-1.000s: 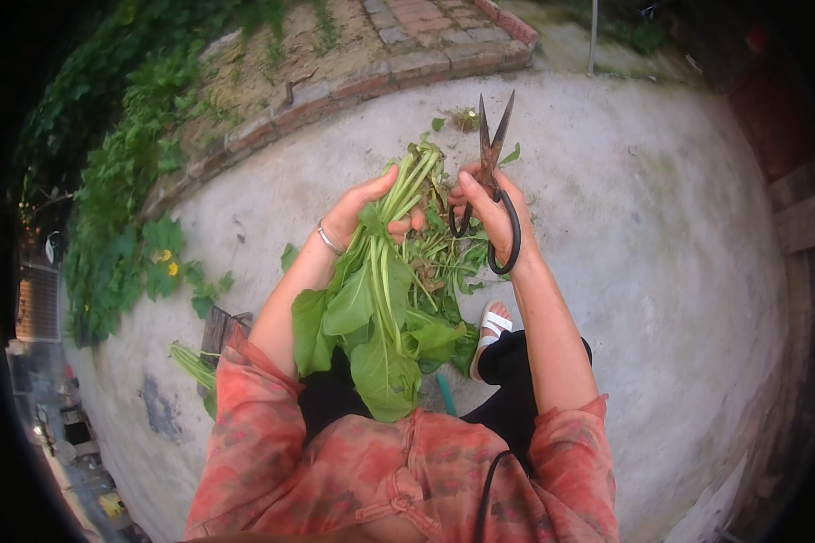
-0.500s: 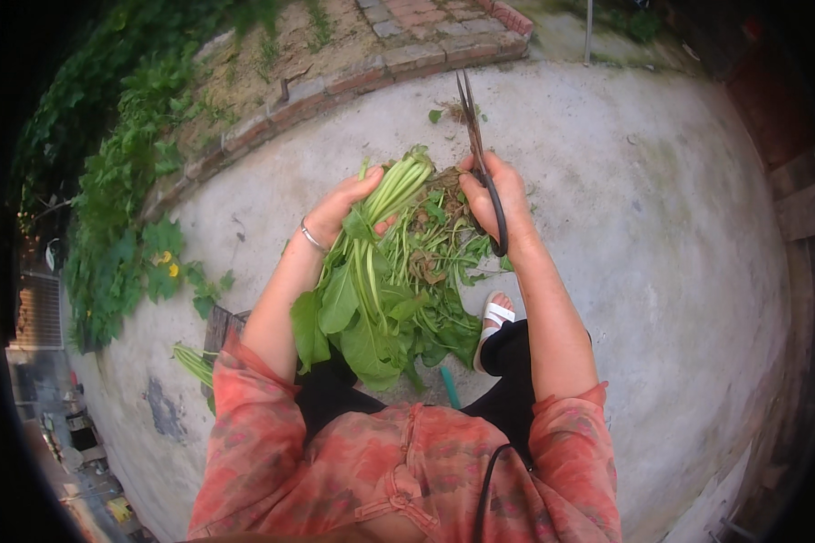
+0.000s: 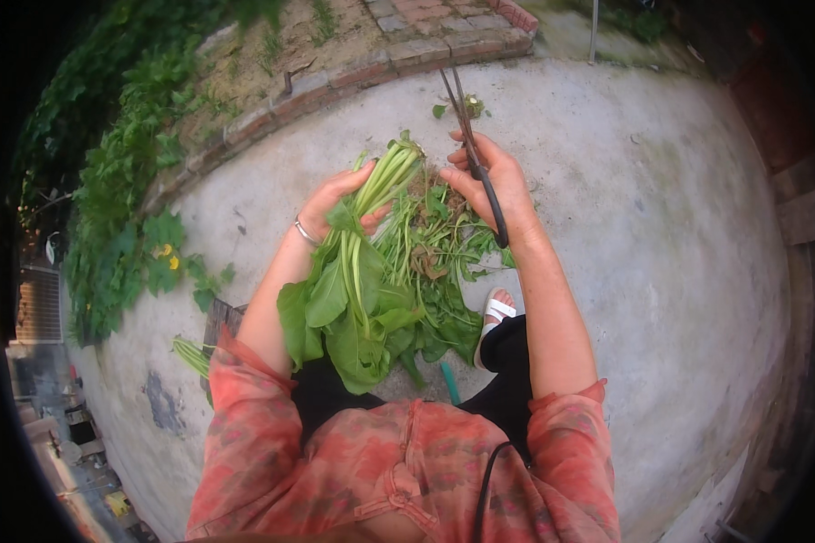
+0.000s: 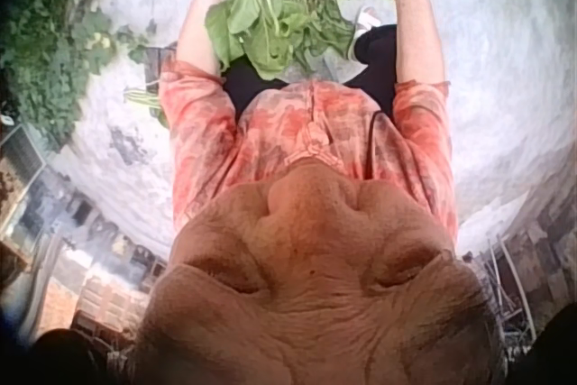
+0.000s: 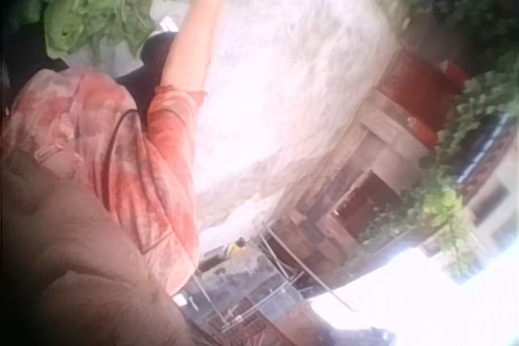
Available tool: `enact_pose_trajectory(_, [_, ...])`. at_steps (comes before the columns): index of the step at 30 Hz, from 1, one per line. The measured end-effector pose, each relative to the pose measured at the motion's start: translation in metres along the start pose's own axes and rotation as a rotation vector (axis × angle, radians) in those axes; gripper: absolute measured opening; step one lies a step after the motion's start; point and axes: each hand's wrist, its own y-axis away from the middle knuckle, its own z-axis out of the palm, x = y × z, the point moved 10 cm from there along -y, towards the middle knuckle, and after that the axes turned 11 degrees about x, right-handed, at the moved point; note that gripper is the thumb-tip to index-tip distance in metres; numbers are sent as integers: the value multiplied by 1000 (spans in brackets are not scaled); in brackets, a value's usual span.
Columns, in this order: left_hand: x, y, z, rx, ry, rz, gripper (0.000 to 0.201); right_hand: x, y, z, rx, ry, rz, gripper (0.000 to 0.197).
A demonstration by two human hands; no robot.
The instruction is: The person trims the roots and damaged parts of leafy green vegetables using scissors, gathering them into bundles and setting them aside on the ground.
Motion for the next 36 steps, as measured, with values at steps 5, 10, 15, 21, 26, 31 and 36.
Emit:
enact_pose_trajectory(5, [-4,3,18,14,-99,30,44,1,8,20,-116,-18,-6,36])
enact_pose_trajectory(10, [-5,13,23,-12,-340,73,47,-8,-2,-8,121,283,-199,19])
enact_pose_trajectory(15, [3,25,35,-69,-493,239,43,8,-18,-46,274,527,-242,24])
enact_pose_trajectory(21, [18,20,10,333,-1185,713,63,-14,-1,0,110,41,-104,33])
enact_pose_trajectory(26, [20,27,18,527,-1425,610,62,-26,26,46,-45,-238,-103,44])
enact_pose_trajectory(31, [16,30,9,690,-1644,590,67,-24,37,71,-24,-13,-246,47])
enact_pose_trajectory(36, [10,27,2,716,-1685,535,67,-24,43,80,-36,129,-345,45])
